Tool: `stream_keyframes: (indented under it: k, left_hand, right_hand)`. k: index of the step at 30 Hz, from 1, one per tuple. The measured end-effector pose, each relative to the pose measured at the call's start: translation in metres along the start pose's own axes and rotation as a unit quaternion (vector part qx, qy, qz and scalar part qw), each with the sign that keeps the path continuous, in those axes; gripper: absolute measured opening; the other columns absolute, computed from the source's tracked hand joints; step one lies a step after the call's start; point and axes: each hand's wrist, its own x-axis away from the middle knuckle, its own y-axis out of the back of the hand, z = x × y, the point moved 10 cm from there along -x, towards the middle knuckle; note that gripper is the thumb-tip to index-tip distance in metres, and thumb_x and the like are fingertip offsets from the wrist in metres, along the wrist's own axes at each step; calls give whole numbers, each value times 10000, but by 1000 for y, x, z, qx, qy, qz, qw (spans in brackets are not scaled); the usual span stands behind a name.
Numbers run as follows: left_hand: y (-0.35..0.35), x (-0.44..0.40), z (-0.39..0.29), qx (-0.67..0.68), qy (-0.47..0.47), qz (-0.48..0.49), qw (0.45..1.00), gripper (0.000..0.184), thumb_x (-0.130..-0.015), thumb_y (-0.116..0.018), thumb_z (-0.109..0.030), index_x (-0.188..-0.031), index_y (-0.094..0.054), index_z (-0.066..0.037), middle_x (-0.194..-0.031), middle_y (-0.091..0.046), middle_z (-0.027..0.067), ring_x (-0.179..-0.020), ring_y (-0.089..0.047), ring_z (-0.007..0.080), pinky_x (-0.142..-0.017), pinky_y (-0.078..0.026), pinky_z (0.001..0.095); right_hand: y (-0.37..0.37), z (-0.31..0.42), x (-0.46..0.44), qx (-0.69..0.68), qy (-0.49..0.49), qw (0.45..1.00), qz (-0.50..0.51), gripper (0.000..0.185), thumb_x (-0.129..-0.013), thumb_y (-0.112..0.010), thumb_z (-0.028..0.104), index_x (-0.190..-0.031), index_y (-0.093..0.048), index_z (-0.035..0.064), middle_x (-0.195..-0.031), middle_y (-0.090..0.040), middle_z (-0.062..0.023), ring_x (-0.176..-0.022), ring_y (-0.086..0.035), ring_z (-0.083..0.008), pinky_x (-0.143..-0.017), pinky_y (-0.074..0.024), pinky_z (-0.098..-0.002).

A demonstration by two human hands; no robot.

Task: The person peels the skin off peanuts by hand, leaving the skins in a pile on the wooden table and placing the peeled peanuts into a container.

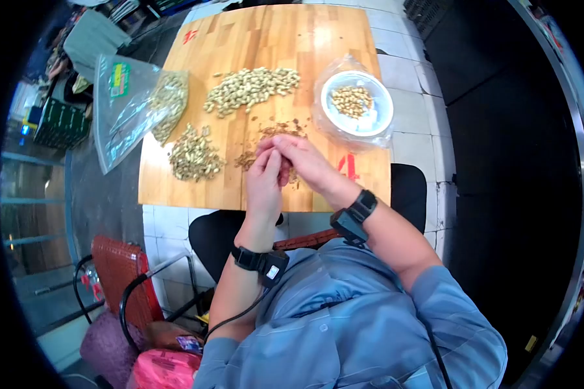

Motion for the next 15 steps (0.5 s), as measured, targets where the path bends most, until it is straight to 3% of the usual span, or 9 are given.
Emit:
stream_keyframes:
  k: [3, 7, 8, 15]
  left_hand:
    - [5, 3, 13, 7, 15, 1, 1000, 204, -1029, -502, -239, -1029, -617, -71, -807, -570, -31, -630, -481, 38, -546, -362, 183]
    - [6, 2, 22, 23, 26, -3, 999, 201, -1031, -500, -241, -1074, -613, -80, -861, -590, -29, -697, -516, 37, -576, -385, 183]
    - [8, 1, 25, 23, 30, -12, 999, 204, -1031, -499, -241, -1083, -612, -80, -873, -595, -29, -713, -524, 37, -584, -392, 188]
    - [14, -5, 37, 10, 44, -22, 999, 240, -1038, -483, -257, -1161, -588, -79, -999, -634, -5, -853, -605, 79, -707, -484, 224]
  right_hand:
    - [-1, -11, 3, -7, -12, 1000, 7, 418, -1047, -400, 330, -1173, -610, -8, -972, -673, -69, -573, -562, -106, -514, -504, -246]
    - [0, -11, 7, -22, -9, 1000, -10, 421, -1031, -437, 372, -1193, -608, 23, -999, -676, -53, -670, -599, -88, -519, -481, -209]
    - [1, -13, 7, -23, -6, 1000, -18, 389, -1014, -479, 378, -1164, -612, 45, -1021, -678, -44, -756, -620, -80, -531, -476, -199]
    - [3, -13, 4, 5, 19, 1000, -24, 293, -1003, -515, 329, -1064, -629, 66, -983, -676, -28, -791, -625, -83, -556, -487, -209]
